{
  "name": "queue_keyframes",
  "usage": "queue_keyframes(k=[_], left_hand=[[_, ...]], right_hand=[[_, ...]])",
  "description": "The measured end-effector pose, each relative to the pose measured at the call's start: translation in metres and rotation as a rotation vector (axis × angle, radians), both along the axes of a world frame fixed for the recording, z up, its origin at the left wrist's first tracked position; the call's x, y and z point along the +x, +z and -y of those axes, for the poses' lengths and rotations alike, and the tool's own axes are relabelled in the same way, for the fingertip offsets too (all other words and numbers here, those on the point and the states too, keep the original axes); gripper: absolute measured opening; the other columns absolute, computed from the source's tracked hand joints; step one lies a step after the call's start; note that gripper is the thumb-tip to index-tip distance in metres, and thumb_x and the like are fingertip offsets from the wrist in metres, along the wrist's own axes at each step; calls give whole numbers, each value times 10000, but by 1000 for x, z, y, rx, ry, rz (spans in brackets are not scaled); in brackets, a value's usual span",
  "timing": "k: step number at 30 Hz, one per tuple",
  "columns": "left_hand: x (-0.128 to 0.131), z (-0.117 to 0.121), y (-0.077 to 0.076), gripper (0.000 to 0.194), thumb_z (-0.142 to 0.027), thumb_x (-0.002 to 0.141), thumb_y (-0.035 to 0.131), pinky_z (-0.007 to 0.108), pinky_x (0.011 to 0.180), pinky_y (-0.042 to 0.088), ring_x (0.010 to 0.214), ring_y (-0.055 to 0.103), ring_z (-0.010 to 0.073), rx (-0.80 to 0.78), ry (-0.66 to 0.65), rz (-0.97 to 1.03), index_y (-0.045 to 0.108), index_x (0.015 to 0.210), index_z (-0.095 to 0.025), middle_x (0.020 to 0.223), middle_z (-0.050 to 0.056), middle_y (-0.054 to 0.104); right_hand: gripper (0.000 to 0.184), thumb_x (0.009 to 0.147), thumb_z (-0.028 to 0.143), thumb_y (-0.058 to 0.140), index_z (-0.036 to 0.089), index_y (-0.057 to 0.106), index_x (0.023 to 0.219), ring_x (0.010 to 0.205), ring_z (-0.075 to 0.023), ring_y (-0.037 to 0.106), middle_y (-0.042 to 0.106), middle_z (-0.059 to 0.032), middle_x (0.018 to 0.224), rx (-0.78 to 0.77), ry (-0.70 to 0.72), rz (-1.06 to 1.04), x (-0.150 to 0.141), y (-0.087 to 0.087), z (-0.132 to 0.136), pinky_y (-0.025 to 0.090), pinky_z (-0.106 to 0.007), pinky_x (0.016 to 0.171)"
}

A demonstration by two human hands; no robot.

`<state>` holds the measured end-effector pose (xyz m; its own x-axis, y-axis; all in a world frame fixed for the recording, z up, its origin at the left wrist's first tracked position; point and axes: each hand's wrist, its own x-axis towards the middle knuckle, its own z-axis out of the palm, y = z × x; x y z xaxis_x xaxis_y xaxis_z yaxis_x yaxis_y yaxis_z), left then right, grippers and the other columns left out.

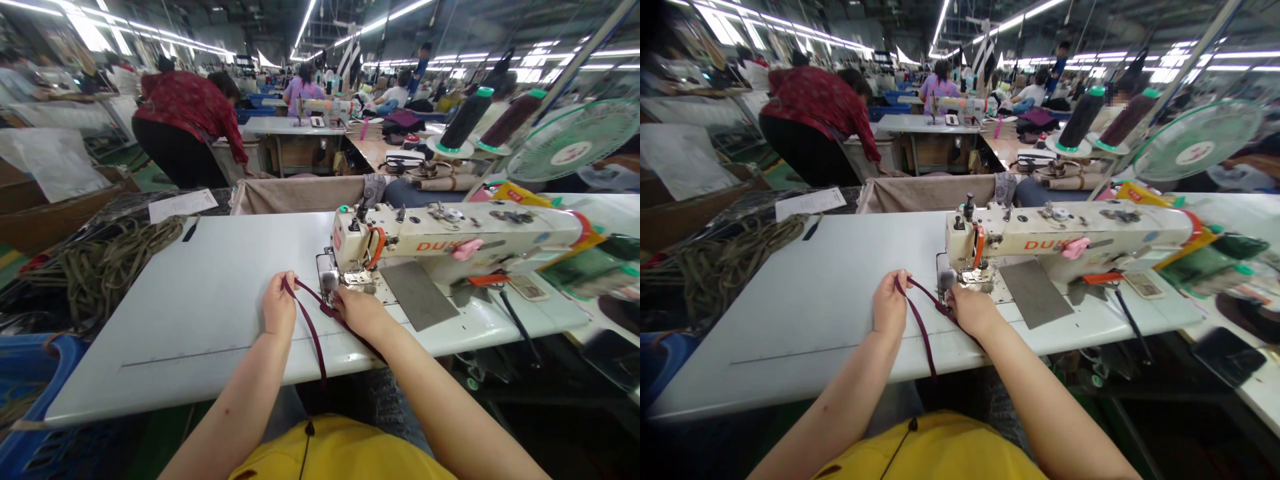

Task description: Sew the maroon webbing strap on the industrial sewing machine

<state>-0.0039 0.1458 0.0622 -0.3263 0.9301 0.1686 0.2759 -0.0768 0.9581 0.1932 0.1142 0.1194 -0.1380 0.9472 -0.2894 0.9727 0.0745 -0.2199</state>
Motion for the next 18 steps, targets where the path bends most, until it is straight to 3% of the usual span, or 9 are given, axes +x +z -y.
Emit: queue_keyframes(k=[4, 8, 12, 15, 18], left_hand=[[2, 3, 3, 454, -647, 1017, 535, 328, 821, 503, 803, 680, 211, 12, -15, -1, 702, 958, -228, 789, 5, 706], [5, 11, 9, 418, -604, 1014, 560, 335, 866, 522, 886, 690, 221, 46, -52, -9, 721, 943, -225, 875, 28, 735], [8, 28, 15, 348, -539, 1006, 614, 342, 963, 525, 1008, 697, 227, 109, -151, -12, 766, 941, -234, 999, 49, 764], [12, 43, 15, 357, -560, 981, 659, 326, 935, 542, 981, 703, 223, 40, -227, 71, 813, 960, -238, 1001, 52, 777], [20, 58, 13, 394, -587, 933, 729, 304, 826, 552, 879, 689, 213, -77, -312, 209, 848, 1009, -219, 930, 55, 777]], right_hand=[[236, 1088, 343, 520, 222, 612, 1269, 1078, -250, 745, 784, -95, 1198, 11, 77, -66, 6, 3, 18, 451, -300, 826], [200, 1051, 390, 574, 206, 648, 1080, 907, -240, 725, 781, -88, 1010, 50, -117, -168, 19, 3, 37, 407, -298, 724], [420, 1078, 485, 436, 225, 628, 809, 746, -222, 648, 700, -64, 765, 43, -232, -440, 35, -4, 49, 426, -309, 719], [417, 1046, 495, 420, 221, 686, 878, 821, -230, 649, 713, -67, 845, 138, -273, -639, 36, -8, 55, 472, -320, 795], [394, 999, 530, 498, 218, 738, 976, 892, -229, 642, 728, -61, 934, 148, -200, -788, 24, -7, 61, 475, -316, 832]])
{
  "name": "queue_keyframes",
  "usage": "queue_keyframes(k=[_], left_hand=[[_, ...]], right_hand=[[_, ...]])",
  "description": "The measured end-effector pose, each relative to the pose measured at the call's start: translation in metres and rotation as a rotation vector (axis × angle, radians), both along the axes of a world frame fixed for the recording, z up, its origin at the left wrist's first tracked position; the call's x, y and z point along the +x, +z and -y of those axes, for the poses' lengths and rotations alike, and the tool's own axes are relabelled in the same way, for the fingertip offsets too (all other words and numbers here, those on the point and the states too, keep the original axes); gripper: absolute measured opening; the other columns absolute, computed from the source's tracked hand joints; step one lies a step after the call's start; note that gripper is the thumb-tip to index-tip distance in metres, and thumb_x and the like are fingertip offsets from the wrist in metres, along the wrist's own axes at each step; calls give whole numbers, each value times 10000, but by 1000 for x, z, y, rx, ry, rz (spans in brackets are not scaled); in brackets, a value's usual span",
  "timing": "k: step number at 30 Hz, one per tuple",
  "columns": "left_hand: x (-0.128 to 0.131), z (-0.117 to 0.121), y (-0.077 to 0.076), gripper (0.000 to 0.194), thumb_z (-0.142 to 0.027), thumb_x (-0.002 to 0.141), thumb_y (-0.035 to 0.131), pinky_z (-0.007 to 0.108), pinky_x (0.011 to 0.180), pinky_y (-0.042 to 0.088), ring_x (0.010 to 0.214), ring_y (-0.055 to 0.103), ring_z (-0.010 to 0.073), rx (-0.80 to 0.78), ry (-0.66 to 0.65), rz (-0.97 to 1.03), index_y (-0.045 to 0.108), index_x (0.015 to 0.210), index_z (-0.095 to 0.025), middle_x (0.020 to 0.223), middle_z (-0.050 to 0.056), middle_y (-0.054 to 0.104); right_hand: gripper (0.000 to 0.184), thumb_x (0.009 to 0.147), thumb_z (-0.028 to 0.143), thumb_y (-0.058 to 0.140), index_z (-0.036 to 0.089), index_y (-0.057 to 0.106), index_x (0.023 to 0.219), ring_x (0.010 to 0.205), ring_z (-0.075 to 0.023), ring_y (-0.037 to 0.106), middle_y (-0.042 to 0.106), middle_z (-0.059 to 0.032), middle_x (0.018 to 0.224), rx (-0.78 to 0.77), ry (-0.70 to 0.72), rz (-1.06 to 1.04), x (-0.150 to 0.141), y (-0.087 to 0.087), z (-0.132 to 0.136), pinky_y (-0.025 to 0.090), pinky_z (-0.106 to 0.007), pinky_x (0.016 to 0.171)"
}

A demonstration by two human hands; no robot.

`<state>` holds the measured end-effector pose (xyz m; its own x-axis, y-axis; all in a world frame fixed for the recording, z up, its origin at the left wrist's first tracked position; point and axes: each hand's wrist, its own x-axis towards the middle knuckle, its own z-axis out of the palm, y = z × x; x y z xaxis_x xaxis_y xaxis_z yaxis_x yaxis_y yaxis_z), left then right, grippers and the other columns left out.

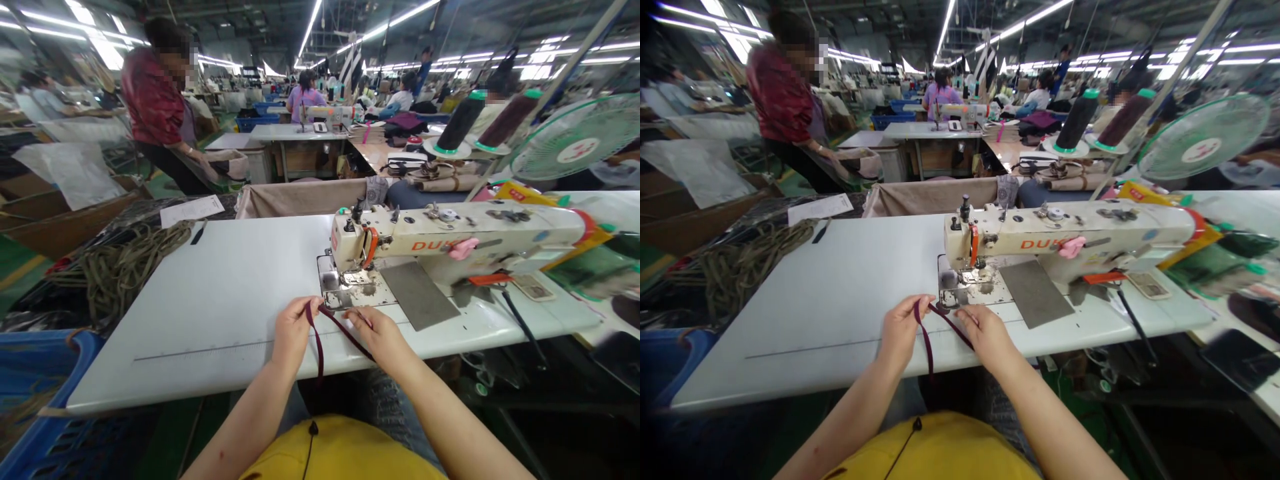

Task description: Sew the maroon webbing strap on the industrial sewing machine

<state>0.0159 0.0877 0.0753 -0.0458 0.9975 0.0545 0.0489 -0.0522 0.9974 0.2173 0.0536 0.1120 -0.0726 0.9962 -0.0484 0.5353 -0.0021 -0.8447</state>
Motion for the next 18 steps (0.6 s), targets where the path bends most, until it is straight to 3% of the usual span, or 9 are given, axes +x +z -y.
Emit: queue_keyframes(k=[3, 6, 11, 18], left_hand=[[7, 9, 3, 436, -605, 880, 792, 277, 734, 522, 792, 650, 188, -103, -75, 124, 864, 1003, -193, 841, 55, 760], [9, 10, 13, 481, -629, 799, 854, 259, 653, 484, 706, 594, 164, -163, -53, 200, 871, 931, -167, 733, 50, 719], [5, 6, 30, 555, -680, 732, 873, 264, 637, 500, 670, 594, 162, -181, 22, 215, 866, 900, -151, 682, 53, 701], [8, 13, 39, 645, -781, 726, 834, 268, 602, 547, 619, 646, 169, -271, -76, 256, 828, 820, -143, 681, 80, 717]], right_hand=[[363, 932, 525, 579, 215, 691, 780, 744, -187, 553, 640, -16, 753, -72, 102, -39, -13, 2, 5, 406, -284, 700], [347, 886, 483, 594, 210, 624, 676, 664, -153, 466, 561, 12, 663, -141, 104, -95, -16, 3, 9, 343, -274, 648], [455, 864, 623, 655, 194, 676, 715, 625, -130, 388, 515, 30, 631, -240, 139, -252, -3, 3, 15, 317, -269, 617], [565, 891, 741, 647, 190, 711, 786, 599, -120, 338, 398, 57, 598, -233, 151, -325, 4, -5, 25, 271, -262, 568]])
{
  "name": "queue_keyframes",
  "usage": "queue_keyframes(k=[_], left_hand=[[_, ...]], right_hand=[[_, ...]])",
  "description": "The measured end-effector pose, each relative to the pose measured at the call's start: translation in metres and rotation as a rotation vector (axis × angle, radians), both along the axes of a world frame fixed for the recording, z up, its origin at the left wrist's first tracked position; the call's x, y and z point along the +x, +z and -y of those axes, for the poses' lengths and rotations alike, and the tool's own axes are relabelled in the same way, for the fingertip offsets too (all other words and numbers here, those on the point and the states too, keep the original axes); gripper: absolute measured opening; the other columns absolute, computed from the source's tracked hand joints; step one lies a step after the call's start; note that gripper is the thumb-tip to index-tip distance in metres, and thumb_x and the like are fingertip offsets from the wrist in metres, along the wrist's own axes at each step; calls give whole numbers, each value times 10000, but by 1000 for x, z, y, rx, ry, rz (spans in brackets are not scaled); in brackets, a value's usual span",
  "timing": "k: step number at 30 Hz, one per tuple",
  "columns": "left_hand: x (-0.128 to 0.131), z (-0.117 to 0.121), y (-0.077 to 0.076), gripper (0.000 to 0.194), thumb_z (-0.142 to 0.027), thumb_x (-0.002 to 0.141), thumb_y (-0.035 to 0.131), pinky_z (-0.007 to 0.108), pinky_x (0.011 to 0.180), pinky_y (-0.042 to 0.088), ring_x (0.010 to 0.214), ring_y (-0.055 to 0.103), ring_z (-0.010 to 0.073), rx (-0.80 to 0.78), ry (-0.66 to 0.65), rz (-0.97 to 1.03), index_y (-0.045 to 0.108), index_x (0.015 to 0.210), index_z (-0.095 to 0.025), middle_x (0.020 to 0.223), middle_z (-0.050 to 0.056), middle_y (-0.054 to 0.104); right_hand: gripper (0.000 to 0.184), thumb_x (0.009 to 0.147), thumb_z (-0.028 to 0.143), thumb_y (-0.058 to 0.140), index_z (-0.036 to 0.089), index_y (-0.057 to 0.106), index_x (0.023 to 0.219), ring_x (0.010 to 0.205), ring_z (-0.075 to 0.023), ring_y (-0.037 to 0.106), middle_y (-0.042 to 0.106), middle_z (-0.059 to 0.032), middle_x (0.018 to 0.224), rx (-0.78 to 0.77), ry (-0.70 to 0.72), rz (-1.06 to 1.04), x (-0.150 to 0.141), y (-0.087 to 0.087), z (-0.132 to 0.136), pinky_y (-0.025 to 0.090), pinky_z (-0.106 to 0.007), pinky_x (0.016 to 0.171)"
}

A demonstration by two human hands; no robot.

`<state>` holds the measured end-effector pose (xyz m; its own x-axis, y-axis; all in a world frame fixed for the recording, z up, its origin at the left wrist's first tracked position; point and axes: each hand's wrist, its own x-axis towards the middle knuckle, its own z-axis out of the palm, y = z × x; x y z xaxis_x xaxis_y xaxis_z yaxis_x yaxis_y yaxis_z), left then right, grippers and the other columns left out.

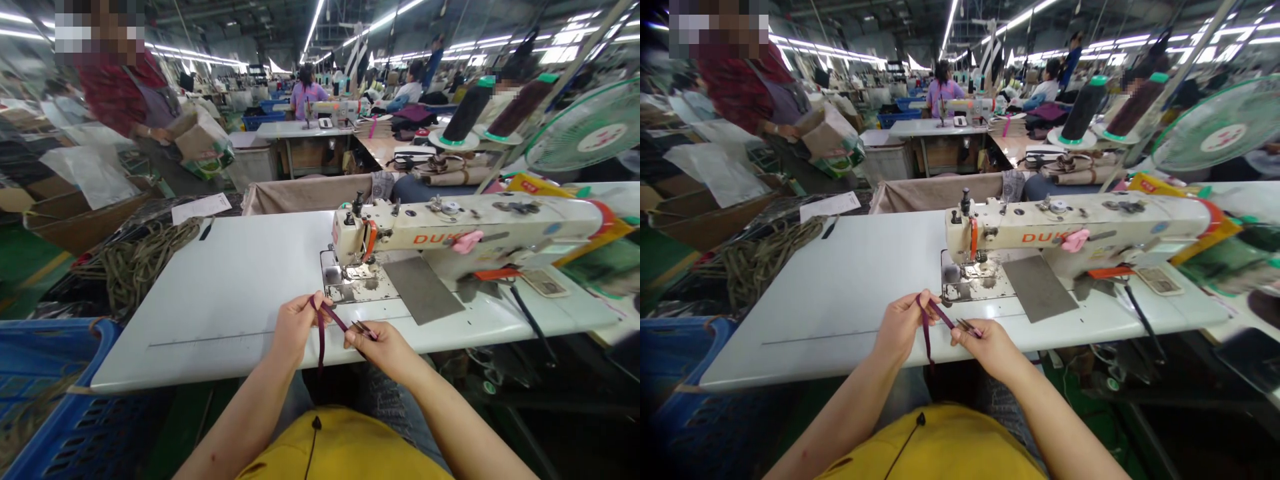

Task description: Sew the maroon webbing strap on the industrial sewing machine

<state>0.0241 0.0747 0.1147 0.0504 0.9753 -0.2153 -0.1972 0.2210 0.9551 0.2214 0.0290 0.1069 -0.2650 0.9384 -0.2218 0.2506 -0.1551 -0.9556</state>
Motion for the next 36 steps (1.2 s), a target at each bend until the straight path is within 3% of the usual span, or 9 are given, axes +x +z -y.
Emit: queue_keyframes(k=[6, 10, 14, 21, 27, 36], left_hand=[[-5, 2, -2, 586, -722, 779, 835, 296, 678, 626, 738, 713, 202, 46, -80, -15, 833, 909, -151, 804, 97, 767], [-6, 2, -4, 587, -715, 757, 863, 308, 722, 670, 835, 732, 211, 34, -66, 30, 817, 930, -155, 885, 91, 775], [-6, 4, -2, 610, -721, 729, 879, 298, 659, 667, 798, 736, 214, -21, -87, 69, 794, 914, -147, 845, 94, 767], [-7, 5, 1, 615, -726, 742, 863, 317, 654, 678, 821, 747, 237, -5, -86, 42, 790, 932, -145, 868, 105, 768], [-8, 7, 6, 646, -755, 723, 854, 328, 635, 680, 794, 748, 248, 5, -81, 8, 789, 914, -141, 818, 102, 754], [-5, 9, 8, 649, -749, 700, 872, 308, 604, 662, 784, 740, 244, -30, -87, 27, 777, 901, -138, 791, 88, 725]], right_hand=[[497, 953, 709, 588, 219, 668, 986, 696, -159, 480, 513, 41, 722, 136, -116, 159, 4, 7, 3, 394, -279, 651], [503, 1054, 678, 372, 239, 580, 922, 804, -199, 572, 599, -4, 802, 160, -150, 209, 7, 15, 6, 468, -315, 760], [428, 1050, 597, 401, 235, 601, 943, 891, -225, 610, 662, -49, 904, 238, -114, 258, 6, 18, 5, 485, -348, 861], [407, 1023, 618, 463, 253, 626, 1103, 881, -212, 630, 693, -19, 948, 172, -67, 252, 5, 17, 7, 481, -322, 828], [470, 1033, 663, 403, 249, 558, 873, 787, -197, 560, 593, 6, 791, 128, -19, 271, 8, 13, 7, 422, -301, 732], [457, 1047, 639, 378, 255, 530, 852, 783, -202, 559, 588, 5, 782, 162, -34, 331, 0, 13, 6, 400, -307, 726]])
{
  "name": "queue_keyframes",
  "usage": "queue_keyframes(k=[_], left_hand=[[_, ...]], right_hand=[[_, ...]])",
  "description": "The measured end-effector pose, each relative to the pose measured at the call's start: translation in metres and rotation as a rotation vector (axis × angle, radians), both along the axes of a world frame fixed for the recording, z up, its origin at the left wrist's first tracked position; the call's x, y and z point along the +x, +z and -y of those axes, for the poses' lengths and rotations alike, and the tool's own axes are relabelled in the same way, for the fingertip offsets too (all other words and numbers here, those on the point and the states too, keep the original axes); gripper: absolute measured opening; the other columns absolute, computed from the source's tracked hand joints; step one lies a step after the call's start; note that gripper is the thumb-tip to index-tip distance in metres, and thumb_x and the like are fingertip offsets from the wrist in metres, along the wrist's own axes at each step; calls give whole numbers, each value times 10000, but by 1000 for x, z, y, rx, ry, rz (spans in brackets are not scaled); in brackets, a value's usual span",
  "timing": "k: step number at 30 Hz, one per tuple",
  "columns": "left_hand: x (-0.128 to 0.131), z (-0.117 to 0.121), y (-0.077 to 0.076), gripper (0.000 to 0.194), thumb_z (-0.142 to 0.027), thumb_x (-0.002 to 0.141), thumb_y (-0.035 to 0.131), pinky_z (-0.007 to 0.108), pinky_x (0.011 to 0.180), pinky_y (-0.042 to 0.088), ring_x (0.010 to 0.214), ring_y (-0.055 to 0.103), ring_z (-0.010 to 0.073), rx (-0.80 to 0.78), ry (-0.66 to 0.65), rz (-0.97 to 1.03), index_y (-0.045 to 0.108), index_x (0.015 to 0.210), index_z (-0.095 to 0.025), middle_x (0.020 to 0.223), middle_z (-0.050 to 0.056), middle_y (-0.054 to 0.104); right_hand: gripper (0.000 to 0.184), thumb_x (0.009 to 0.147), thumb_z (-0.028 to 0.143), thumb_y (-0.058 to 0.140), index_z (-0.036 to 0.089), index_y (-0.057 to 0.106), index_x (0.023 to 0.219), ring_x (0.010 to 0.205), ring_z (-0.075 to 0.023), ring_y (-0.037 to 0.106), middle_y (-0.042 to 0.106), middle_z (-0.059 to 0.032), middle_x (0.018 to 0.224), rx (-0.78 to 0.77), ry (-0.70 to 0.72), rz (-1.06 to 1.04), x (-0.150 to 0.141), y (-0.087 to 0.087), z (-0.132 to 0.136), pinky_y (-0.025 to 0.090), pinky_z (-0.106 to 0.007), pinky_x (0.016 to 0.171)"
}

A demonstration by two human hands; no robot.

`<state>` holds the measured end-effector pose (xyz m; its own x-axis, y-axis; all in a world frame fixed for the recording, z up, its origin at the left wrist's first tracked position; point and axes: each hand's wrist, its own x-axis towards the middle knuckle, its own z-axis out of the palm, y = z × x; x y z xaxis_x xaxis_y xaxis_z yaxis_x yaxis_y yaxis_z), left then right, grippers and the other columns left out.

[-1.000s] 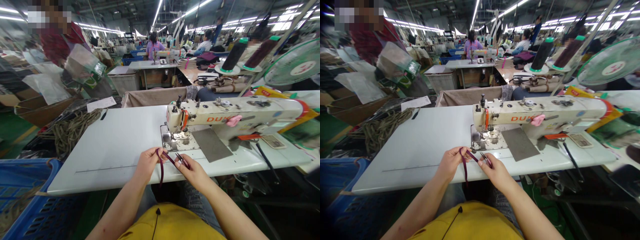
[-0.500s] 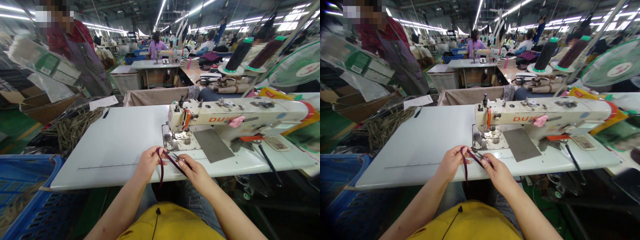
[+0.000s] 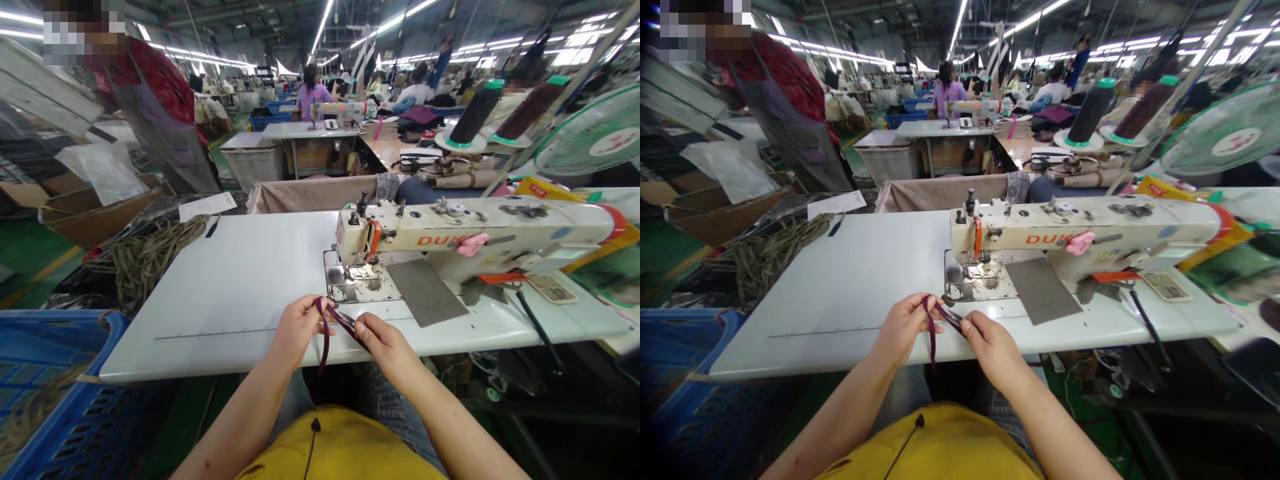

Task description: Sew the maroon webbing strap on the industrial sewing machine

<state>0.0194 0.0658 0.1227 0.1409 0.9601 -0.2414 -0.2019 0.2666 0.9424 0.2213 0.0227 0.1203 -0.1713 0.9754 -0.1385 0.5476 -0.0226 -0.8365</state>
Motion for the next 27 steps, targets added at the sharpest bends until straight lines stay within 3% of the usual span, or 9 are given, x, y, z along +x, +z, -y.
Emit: queue_keyframes(k=[5, 10, 17, 22, 27], left_hand=[[2, 3, 0, 614, -707, 705, 897, 290, 615, 653, 763, 709, 210, -24, 2, 46, 787, 886, -130, 795, 74, 693], [3, 4, 2, 618, -686, 696, 920, 250, 613, 627, 709, 677, 163, -58, 4, 81, 785, 893, -116, 779, 58, 674], [2, 4, 4, 661, -708, 650, 939, 257, 614, 629, 729, 705, 186, -87, 6, 92, 771, 884, -113, 760, 40, 652], [3, 4, 7, 684, -711, 627, 948, 254, 615, 622, 748, 724, 204, -111, 6, 93, 755, 885, -108, 787, 73, 699], [1, 5, 4, 646, -690, 683, 930, 259, 623, 626, 795, 741, 225, -91, 0, 87, 754, 905, -110, 831, 90, 721]], right_hand=[[407, 1095, 565, 352, 258, 533, 898, 767, -205, 587, 641, -11, 819, 132, 0, 135, -4, 3, 5, 394, -308, 718], [374, 1137, 499, 325, 259, 517, 923, 752, -213, 618, 671, -26, 831, 369, 36, 290, -4, -1, 7, 393, -307, 689], [380, 1162, 451, 305, 248, 558, 964, 714, -211, 652, 703, -32, 819, 591, 29, 417, -5, -6, 8, 398, -316, 659], [391, 1162, 449, 309, 245, 592, 984, 713, -218, 677, 708, -27, 791, 608, -71, 405, -3, -8, 8, 423, -322, 671], [382, 1128, 531, 365, 261, 587, 973, 714, -222, 669, 719, -31, 825, 434, -137, 265, 3, -2, 6, 446, -315, 664]])
